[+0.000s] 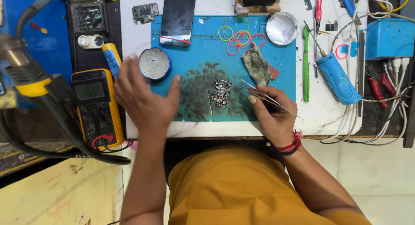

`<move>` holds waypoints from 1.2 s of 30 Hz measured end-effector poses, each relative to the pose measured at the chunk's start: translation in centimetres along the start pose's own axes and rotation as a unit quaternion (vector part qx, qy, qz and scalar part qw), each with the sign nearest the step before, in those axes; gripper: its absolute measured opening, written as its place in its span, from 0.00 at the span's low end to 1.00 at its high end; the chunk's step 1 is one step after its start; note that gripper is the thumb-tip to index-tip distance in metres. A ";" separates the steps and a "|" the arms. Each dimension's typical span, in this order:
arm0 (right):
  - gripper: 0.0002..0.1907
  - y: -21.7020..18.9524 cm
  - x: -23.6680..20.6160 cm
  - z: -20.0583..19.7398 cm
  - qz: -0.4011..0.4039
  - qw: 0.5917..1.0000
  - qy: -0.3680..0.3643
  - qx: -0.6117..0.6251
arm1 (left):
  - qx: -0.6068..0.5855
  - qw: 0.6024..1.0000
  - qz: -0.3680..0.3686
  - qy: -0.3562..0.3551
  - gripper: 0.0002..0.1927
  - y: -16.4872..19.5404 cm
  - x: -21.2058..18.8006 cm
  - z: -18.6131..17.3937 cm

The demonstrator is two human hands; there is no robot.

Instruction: The person uses a soldering iron and tweezers to work on a small circuit board. They repeatedly apply heat to specific points on the board, occasionally wiping the soldering iron tip with a cloth. The task involves precise manipulation of the board and tools throughout the clip.

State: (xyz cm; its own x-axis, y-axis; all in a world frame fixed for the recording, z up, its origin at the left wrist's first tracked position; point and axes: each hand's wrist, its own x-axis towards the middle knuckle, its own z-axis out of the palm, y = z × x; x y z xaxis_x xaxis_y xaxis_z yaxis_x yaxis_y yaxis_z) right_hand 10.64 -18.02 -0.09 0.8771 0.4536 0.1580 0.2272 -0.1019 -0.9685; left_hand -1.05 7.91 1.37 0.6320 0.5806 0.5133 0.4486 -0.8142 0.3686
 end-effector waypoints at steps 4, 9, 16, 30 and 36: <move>0.13 -0.2 0.2 0.1 -0.017 1.000 -0.002 -0.013 | 0.067 0.992 -0.065 -0.089 0.41 -2.0 1.5 0.5; 0.12 -0.4 0.1 -0.1 -0.059 0.998 -0.005 -0.021 | 0.025 0.995 -0.073 -0.069 0.36 -1.7 0.9 1.4; 0.11 -0.6 0.1 -0.1 -0.055 0.998 -0.012 -0.033 | 0.064 0.991 -0.091 -0.078 0.43 -2.3 1.5 1.9; 0.08 -1.2 -0.5 1.6 -0.206 0.977 -0.032 -0.049 | -0.193 0.976 0.028 -0.091 0.40 7.2 -3.7 -0.7; 0.07 -1.4 -0.5 2.0 -0.191 0.980 -0.030 -0.054 | -0.195 0.975 0.043 -0.098 0.40 8.0 -4.0 -0.9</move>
State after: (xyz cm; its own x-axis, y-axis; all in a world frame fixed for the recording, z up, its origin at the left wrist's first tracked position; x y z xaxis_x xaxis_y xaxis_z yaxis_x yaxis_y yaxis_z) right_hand 9.03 -16.31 0.81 0.6936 0.5272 0.4909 0.5807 -0.0060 -0.8141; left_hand -0.59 -0.93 2.95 0.7819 0.4679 0.4120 0.1388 -0.7749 0.6166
